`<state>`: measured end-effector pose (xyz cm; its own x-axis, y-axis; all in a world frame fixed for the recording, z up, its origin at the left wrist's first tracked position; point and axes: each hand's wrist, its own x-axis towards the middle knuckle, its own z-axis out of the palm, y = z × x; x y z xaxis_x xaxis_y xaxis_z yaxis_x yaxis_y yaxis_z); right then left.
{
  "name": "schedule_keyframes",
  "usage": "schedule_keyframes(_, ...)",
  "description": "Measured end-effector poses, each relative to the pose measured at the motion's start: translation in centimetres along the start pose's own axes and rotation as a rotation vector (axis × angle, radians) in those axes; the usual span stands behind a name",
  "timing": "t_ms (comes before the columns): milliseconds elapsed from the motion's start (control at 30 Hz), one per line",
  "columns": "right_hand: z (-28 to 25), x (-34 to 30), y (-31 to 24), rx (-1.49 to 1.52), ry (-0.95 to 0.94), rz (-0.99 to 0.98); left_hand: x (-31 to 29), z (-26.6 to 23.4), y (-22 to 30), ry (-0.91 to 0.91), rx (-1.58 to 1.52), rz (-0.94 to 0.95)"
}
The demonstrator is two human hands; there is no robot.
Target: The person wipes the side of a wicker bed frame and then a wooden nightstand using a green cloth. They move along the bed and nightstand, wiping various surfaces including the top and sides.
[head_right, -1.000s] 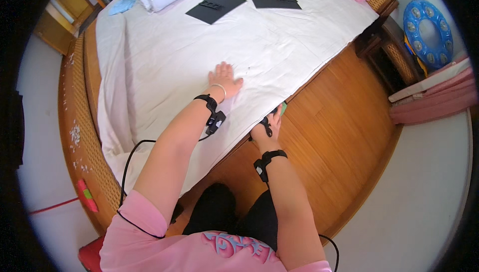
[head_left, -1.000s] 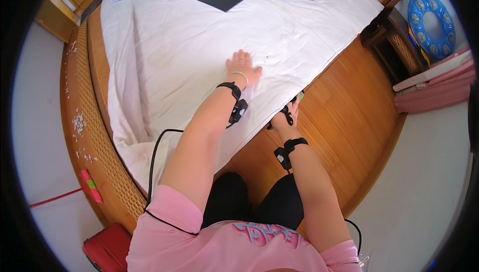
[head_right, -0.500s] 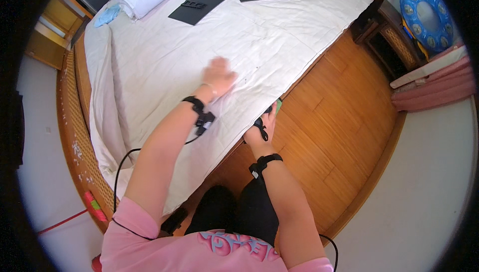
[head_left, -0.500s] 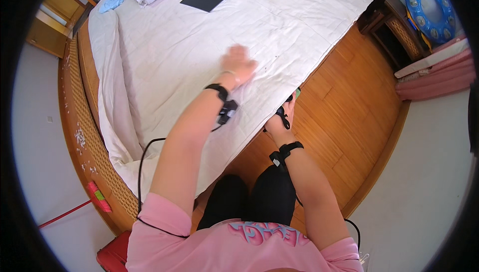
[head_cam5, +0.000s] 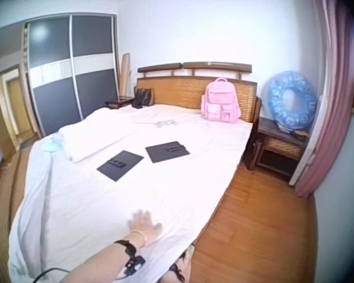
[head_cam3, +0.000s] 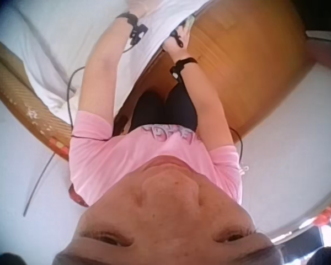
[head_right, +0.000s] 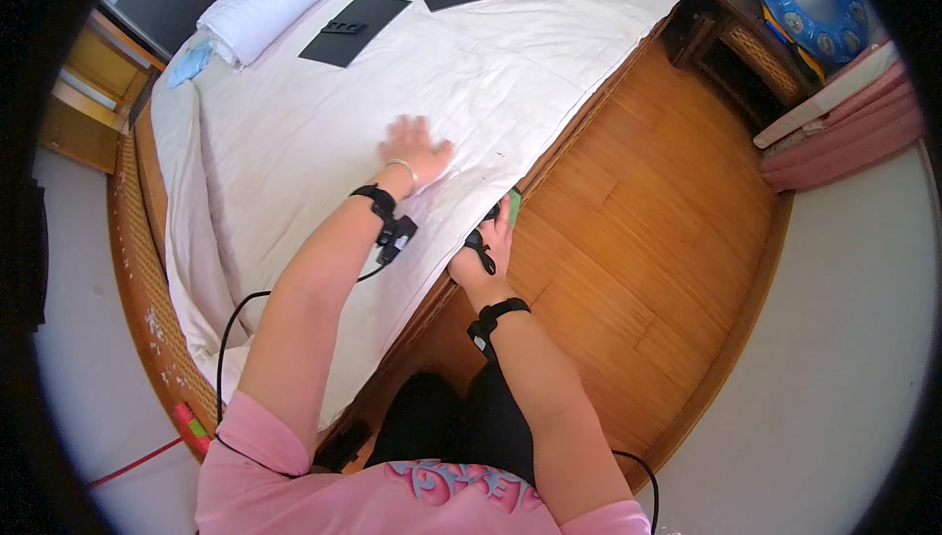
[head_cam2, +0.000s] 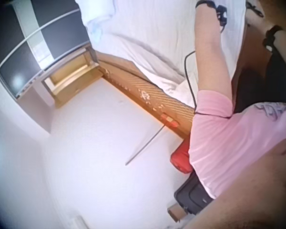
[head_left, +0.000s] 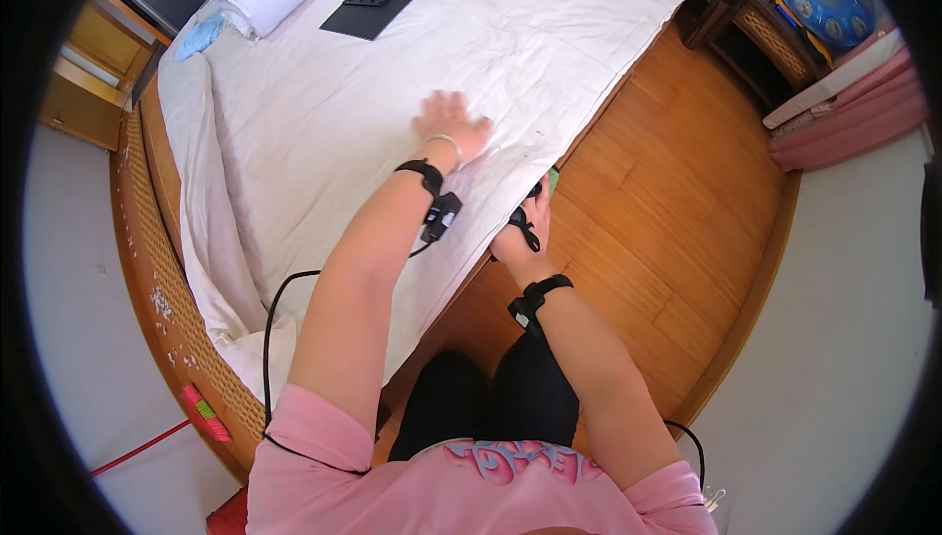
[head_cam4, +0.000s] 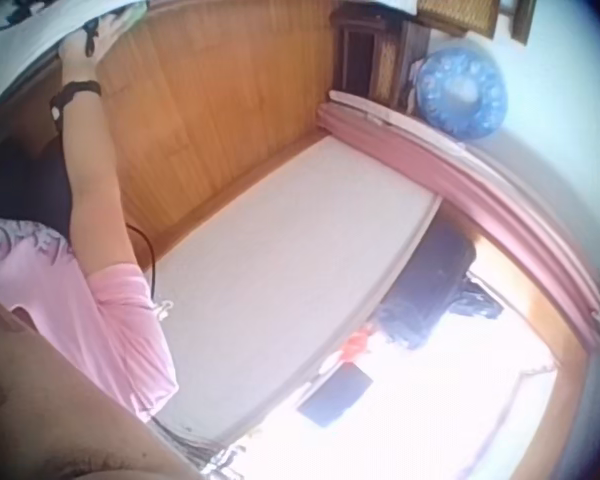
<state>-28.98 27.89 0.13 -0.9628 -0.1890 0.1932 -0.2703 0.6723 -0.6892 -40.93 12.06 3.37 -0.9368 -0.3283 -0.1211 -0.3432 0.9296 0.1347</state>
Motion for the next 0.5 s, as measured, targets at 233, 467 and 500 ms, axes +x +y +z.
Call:
schedule_keyframes(233, -0.4, 0.2, 1.9, -0.072, -0.238, 0.081, -8.5, -0.8, 11.0, -0.356, -0.641, 0.969)
schedule_keyframes(467, 0.1, -0.4, -0.2, -0.136, -0.05, -0.006, -4.9, 0.1, 1.7, -0.028, -0.041, 0.023)
schedule_keyframes(500, 0.2, -0.6, -0.8, -0.122, -0.064, 0.017, -6.0, 0.7, 1.1, -0.057, -0.054, 0.245)
